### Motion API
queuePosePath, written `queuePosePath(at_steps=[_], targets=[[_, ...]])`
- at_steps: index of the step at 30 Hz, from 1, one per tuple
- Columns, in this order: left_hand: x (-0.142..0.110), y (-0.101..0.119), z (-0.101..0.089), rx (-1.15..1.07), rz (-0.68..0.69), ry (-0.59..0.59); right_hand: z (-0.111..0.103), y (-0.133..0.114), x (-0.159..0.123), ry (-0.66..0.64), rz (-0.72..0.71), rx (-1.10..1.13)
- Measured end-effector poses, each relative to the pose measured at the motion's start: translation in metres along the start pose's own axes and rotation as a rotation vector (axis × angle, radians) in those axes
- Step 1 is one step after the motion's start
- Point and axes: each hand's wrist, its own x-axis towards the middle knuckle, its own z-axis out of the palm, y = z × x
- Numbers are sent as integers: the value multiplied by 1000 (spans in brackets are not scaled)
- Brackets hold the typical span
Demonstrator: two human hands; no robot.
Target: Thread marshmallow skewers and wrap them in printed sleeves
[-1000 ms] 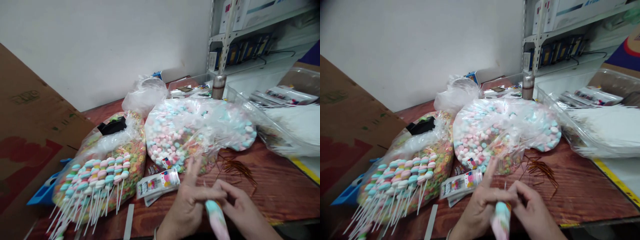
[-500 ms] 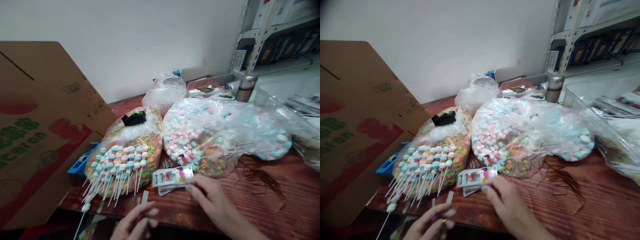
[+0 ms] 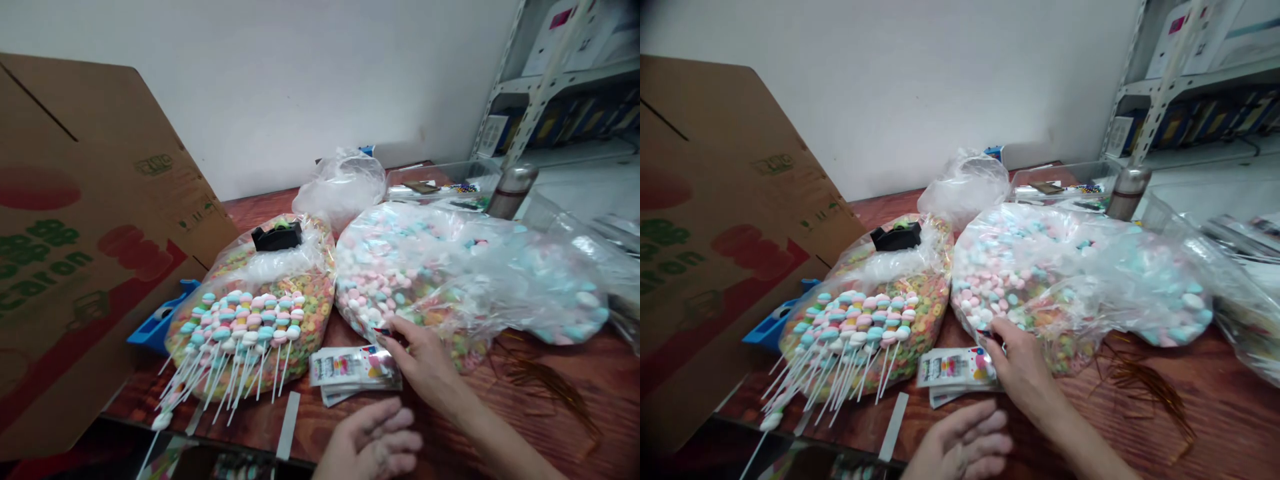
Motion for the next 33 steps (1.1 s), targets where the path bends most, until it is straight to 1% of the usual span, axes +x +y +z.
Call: queuePosePath(at_steps=[1,2,4,5,7,10,12,15,19,23,25,28,31,33], targets=[[19,-1,23,-124,30,-131,-11,-2,-8,-20,6,56],[34,0,41,-245,88,-225,-22,-3,-16,-46,18,137],[55,4,67,-411,145,-331,-44,-2,-31,-96,55,298],[62,5,75,-466,165,-336,-54,0,-37,-102,75,358],[72,6,84,-506,193,-266,-70,7,-47,-62,110,408],[81,3,88,-406,252,-67,-80,21,-58,53,171,421],[84,0,89,-275,300,41,-77,29,-63,111,215,408],[83,-1,92,-143,345,125,-66,36,-69,157,240,340],[81,1,98,-194,366,169,-53,38,-72,176,226,229],[87,-5,95,-338,328,155,-51,38,-75,209,215,261],[93,-10,90,-433,283,165,-53,35,-78,270,196,274],[100,-15,83,-526,229,204,-56,29,-83,396,106,228],[99,-15,81,-539,223,193,-52,23,-87,482,11,184],[96,-12,83,-526,246,162,-47,21,-87,501,-1,163]])
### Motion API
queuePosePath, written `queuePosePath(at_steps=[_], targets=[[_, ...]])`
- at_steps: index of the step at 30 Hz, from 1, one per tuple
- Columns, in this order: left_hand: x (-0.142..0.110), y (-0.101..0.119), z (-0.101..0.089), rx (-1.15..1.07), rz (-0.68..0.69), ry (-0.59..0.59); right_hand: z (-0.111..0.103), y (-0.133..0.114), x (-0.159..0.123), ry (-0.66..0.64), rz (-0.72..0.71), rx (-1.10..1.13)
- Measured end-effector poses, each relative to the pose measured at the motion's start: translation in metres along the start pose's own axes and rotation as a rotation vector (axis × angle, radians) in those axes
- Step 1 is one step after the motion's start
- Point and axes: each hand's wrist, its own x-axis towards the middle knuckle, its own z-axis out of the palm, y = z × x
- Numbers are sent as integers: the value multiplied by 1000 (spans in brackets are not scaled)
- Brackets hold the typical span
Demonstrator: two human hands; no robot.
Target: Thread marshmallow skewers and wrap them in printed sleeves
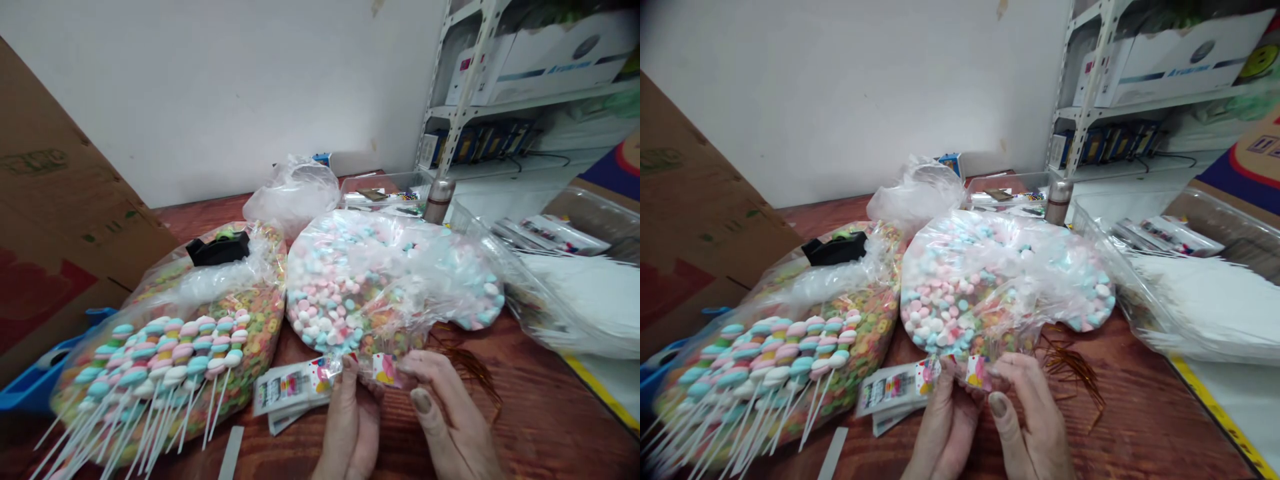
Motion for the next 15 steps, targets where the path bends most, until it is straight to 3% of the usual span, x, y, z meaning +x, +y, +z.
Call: queuePosePath(at_steps=[3,8,15], targets=[[-6,4,7,32,70,-16,6,1,-2,-30,26,-30],[-12,9,13,195,200,-20,10,11,1,-200,87,13],[-15,13,4,307,53,-79,12,16,-1,-152,128,35]])
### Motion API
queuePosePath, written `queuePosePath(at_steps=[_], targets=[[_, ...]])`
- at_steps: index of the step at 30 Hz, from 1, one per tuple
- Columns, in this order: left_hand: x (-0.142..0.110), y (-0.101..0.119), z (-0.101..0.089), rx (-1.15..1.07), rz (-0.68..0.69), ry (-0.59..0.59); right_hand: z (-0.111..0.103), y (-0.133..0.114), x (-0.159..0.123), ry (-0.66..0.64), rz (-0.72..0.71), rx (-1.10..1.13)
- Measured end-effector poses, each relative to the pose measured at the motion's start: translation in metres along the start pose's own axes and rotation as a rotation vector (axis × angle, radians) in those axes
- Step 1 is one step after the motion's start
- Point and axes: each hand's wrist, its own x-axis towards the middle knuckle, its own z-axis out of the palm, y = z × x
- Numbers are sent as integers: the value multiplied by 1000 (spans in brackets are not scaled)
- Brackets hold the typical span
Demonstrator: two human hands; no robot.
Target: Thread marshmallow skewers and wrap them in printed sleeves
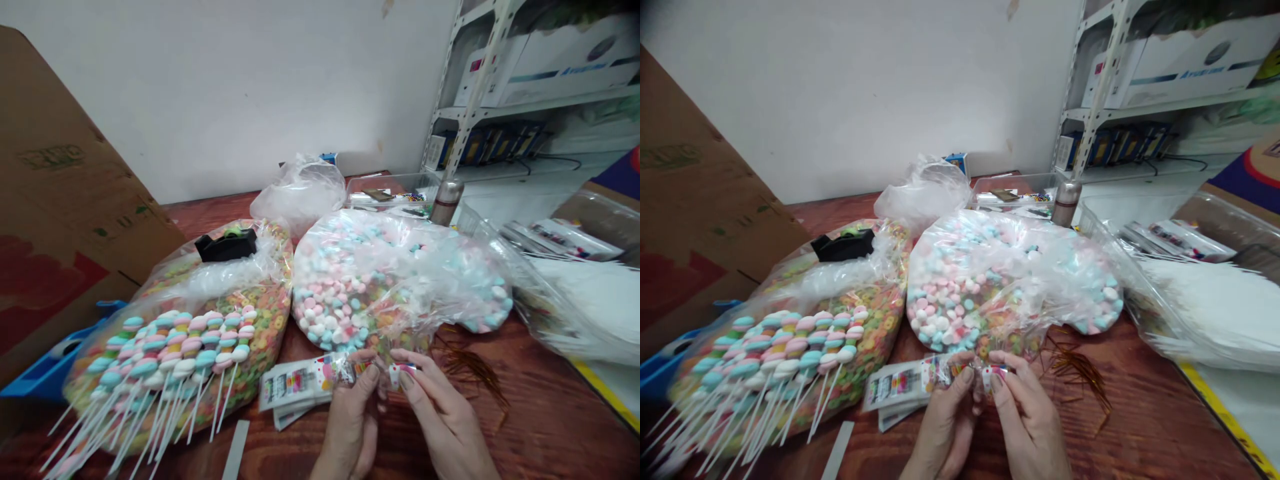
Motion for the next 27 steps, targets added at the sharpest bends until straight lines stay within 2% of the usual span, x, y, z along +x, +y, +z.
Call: queuePosePath(at_steps=[6,8,11,15,20,24,27], targets=[[4,-3,-1,-3,-11,48,7,0,-6,28,-34,20],[6,-1,-2,-75,-71,60,6,-1,-8,25,-72,32],[7,5,-5,-243,-165,140,2,-9,-10,54,-129,39],[4,15,-8,-418,-216,182,1,-24,-12,115,-103,83],[-5,32,-13,-544,-178,127,9,-40,-10,120,-133,92],[-12,45,-24,-552,-119,143,22,-56,-8,78,-274,64],[-16,49,-33,-540,-86,118,38,-58,-8,34,-372,35]])
